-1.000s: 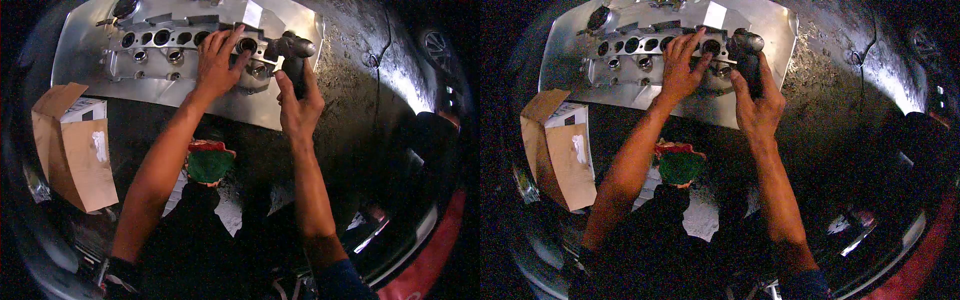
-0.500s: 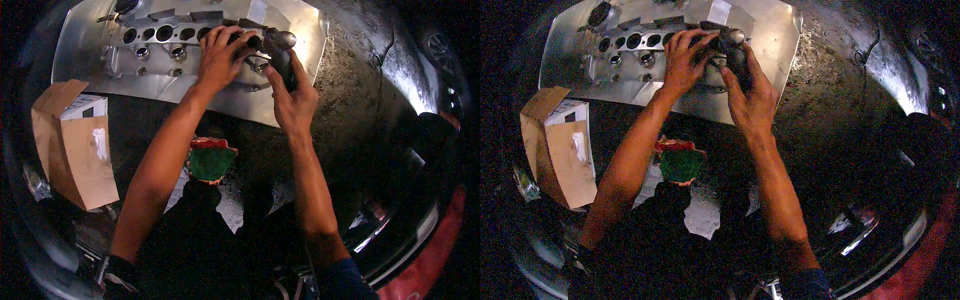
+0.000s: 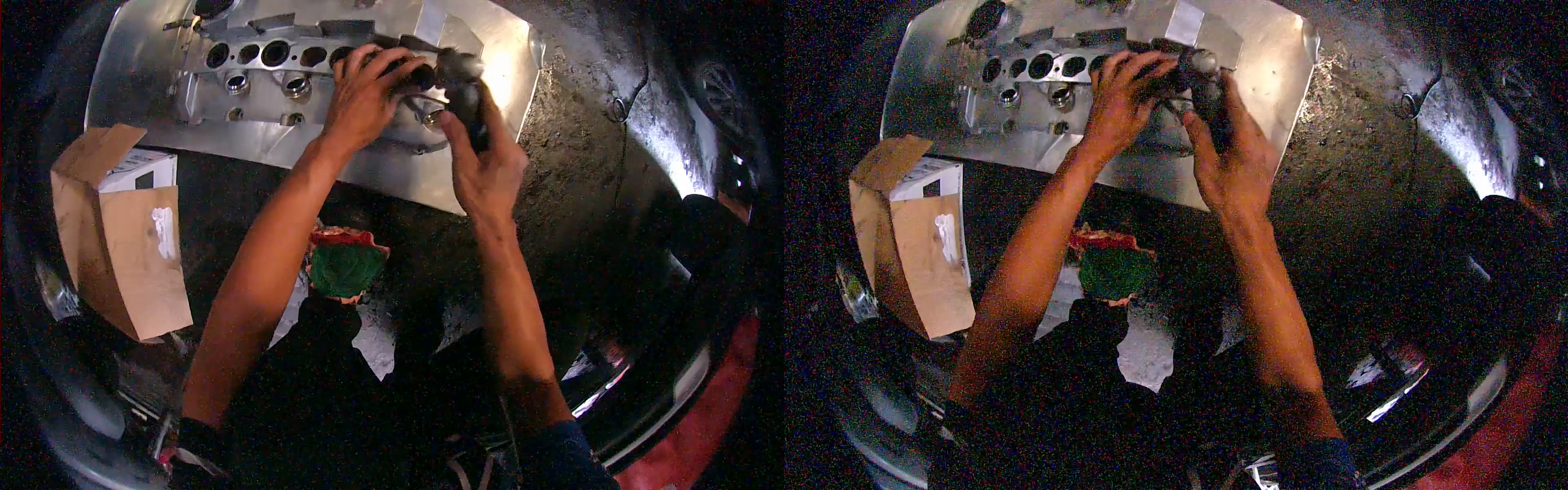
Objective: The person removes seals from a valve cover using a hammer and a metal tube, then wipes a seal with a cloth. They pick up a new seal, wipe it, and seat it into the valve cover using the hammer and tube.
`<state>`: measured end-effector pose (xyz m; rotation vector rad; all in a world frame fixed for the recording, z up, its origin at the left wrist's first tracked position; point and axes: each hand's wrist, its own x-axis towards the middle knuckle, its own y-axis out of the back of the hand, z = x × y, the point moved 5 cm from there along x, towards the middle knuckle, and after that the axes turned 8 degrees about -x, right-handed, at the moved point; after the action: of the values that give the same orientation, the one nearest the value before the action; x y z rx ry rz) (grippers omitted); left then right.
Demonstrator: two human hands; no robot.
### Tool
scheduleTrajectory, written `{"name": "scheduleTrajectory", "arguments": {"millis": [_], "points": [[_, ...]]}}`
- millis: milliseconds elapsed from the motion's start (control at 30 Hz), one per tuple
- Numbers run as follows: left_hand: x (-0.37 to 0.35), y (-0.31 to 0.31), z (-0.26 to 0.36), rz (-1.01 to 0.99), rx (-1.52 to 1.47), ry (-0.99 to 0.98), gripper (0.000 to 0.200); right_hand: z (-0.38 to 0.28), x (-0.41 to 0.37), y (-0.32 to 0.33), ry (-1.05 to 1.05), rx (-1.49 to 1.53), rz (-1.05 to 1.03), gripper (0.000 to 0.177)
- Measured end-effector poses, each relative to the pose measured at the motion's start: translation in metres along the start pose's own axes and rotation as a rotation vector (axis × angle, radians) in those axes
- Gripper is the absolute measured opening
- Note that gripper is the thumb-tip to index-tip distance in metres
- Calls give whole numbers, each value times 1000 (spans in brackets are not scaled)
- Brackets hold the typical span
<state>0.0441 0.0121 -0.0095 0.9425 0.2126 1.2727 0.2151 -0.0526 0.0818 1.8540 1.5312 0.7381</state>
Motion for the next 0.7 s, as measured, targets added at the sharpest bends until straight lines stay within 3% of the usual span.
{"name": "scheduleTrajectory", "arguments": {"millis": [167, 200, 300, 433, 567, 600, 700], "points": [[1, -2, 2, 2, -5, 1, 65, 1, -15, 0, 158, 58, 163, 63], [-1, 0, 0, -23, -9, -1, 64, 18, -11, -17, 28, -21, -8, 63], [-2, -6, -4, -13, 5, -4, 65, 2, 0, -4, -32, -54, -84, 64], [-2, -4, 2, 21, -7, -8, 52, -19, -4, 22, 44, 152, 135, 65], [-1, -6, -1, 74, -36, -27, 50, 8, -12, -4, 198, 16, 166, 62], [0, -4, 0, 52, -27, -22, 50, 13, -8, -14, 12, -2, -57, 61], [1, -2, 0, 19, 5, -20, 51, 5, -5, -1, 3, -15, -8, 62]]}}
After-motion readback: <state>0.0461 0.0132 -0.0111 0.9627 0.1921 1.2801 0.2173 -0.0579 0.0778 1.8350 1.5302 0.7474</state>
